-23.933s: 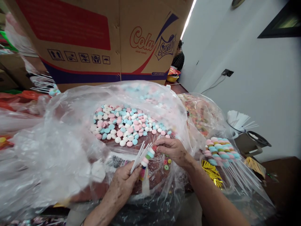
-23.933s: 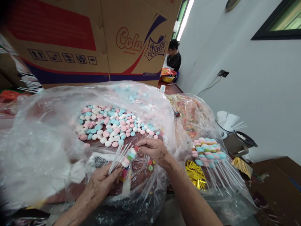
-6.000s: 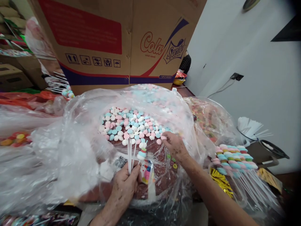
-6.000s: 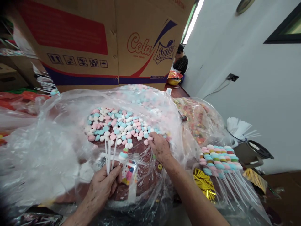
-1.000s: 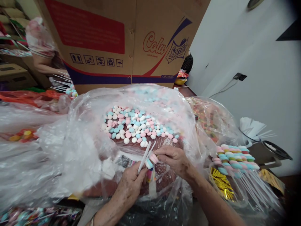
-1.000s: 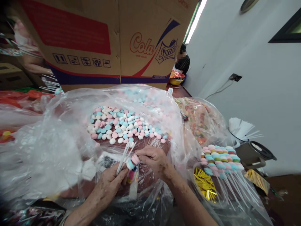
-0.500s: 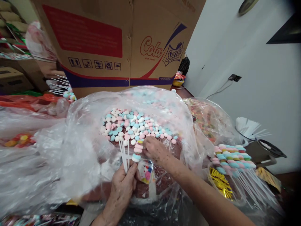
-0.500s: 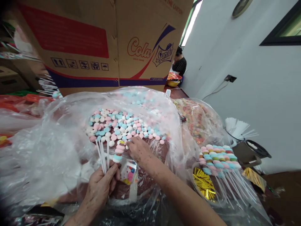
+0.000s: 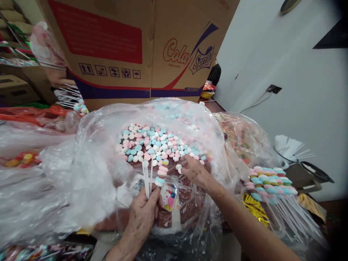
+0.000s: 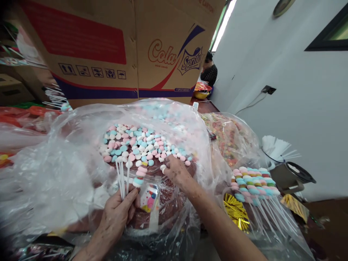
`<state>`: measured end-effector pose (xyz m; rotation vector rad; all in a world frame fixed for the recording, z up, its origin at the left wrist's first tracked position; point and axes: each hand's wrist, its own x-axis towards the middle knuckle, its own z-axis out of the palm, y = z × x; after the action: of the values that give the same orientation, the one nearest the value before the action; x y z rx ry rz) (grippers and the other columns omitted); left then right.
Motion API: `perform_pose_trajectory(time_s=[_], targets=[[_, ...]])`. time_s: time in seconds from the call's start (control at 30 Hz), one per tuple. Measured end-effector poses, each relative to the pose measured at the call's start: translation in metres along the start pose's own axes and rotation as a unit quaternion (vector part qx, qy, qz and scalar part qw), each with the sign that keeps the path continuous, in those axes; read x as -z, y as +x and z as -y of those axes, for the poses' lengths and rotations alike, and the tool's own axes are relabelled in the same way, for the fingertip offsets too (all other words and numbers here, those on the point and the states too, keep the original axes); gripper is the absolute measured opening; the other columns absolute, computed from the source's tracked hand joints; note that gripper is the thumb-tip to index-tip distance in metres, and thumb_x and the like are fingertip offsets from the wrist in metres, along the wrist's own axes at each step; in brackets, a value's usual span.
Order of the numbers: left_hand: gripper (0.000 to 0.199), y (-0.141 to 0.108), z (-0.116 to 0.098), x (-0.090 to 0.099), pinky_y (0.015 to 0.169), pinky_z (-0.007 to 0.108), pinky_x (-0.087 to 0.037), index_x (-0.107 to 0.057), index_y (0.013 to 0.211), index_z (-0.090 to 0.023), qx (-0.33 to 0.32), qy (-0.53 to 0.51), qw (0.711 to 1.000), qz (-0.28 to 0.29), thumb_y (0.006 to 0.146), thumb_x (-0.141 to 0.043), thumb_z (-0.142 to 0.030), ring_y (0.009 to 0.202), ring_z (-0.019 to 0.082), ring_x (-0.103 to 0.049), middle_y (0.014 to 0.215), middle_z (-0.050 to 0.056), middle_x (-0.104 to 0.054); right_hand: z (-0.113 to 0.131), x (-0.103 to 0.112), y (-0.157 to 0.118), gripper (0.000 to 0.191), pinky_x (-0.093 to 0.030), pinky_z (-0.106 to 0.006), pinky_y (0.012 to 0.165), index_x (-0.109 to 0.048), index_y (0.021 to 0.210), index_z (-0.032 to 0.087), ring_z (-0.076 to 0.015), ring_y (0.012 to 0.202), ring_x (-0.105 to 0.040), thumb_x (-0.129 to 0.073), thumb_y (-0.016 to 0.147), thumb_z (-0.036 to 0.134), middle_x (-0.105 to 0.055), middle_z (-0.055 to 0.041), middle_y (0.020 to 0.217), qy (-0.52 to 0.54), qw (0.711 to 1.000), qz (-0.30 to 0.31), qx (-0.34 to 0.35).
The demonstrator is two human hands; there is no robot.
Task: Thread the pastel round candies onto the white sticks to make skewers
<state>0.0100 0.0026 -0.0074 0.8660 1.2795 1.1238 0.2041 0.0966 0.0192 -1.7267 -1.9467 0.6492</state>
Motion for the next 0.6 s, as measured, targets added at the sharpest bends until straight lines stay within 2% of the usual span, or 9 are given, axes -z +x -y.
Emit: perform_pose_trajectory(time_s=[0.1, 0.2, 0.3, 0.4, 0.53, 0.6], targets=[[0.033, 0.001, -0.001, -0.001, 0.032, 0.016, -0.020, -0.052, 0.064, -0.019, -0.006, 0.001, 1.000, 0.002, 0.077, -0.061, -0.049, 0.030, 0.005, -0.031, 0.034, -0.011, -0.041, -0.005, 0.002, 0.004, 0.013, -0.033, -0.024, 0.057, -0.053, 0.082, 0.020, -0.0138, 0.063, -0.050, -0.049, 0.072, 0.012, -0.057, 0.0019, 0.069, -0.046, 0.998, -0.043, 0.011], [0.033, 0.001, -0.002, -0.001, 0.032, 0.016, -0.019, -0.052, 0.065, -0.019, -0.001, -0.001, 1.000, -0.001, 0.076, -0.061, -0.049, 0.030, 0.005, -0.030, 0.034, -0.011, -0.040, -0.004, 0.002, 0.001, 0.012, -0.033, -0.025, 0.058, -0.051, 0.073, 0.021, -0.0139, 0.062, -0.047, -0.044, 0.078, 0.013, -0.054, 0.0016, 0.066, -0.089, 0.994, -0.049, 0.039], [0.034, 0.000, -0.003, 0.000, 0.032, 0.016, -0.018, -0.052, 0.064, -0.019, 0.003, 0.004, 1.000, -0.001, 0.075, -0.061, -0.050, 0.029, 0.005, -0.030, 0.033, -0.011, -0.040, -0.001, 0.001, -0.008, 0.012, -0.036, -0.026, 0.066, -0.053, 0.077, 0.020, -0.0158, 0.072, -0.051, -0.045, 0.085, 0.017, -0.058, -0.0023, 0.079, -0.129, 0.986, -0.024, 0.103], [0.035, 0.000, -0.002, 0.000, 0.032, 0.016, -0.018, -0.052, 0.063, -0.019, 0.000, 0.004, 1.000, 0.006, 0.076, -0.061, -0.050, 0.029, 0.005, -0.030, 0.033, -0.010, -0.040, 0.001, -0.002, -0.015, 0.007, -0.038, -0.029, 0.075, -0.056, 0.083, 0.018, -0.0195, 0.086, -0.053, -0.049, 0.084, 0.015, -0.061, -0.0070, 0.090, -0.174, 0.973, 0.007, 0.151], [0.035, 0.000, -0.001, -0.001, 0.032, 0.017, -0.017, -0.053, 0.064, -0.019, -0.001, -0.012, 1.000, 0.002, 0.073, -0.063, -0.051, 0.029, 0.005, -0.029, 0.034, -0.010, -0.041, 0.003, 0.002, -0.012, 0.011, -0.038, -0.029, 0.073, -0.057, 0.085, 0.019, -0.0187, 0.079, -0.054, -0.047, 0.083, 0.014, -0.062, -0.0054, 0.085, -0.140, 0.987, -0.027, 0.075], [0.035, 0.000, -0.001, -0.001, 0.031, 0.017, -0.016, -0.053, 0.065, -0.019, 0.001, -0.012, 1.000, -0.001, 0.073, -0.064, -0.051, 0.028, 0.005, -0.029, 0.034, -0.010, -0.041, 0.004, 0.005, -0.007, 0.014, -0.038, -0.028, 0.071, -0.058, 0.085, 0.020, -0.0184, 0.077, -0.054, -0.046, 0.082, 0.015, -0.062, -0.0043, 0.085, -0.111, 0.990, -0.053, 0.062]])
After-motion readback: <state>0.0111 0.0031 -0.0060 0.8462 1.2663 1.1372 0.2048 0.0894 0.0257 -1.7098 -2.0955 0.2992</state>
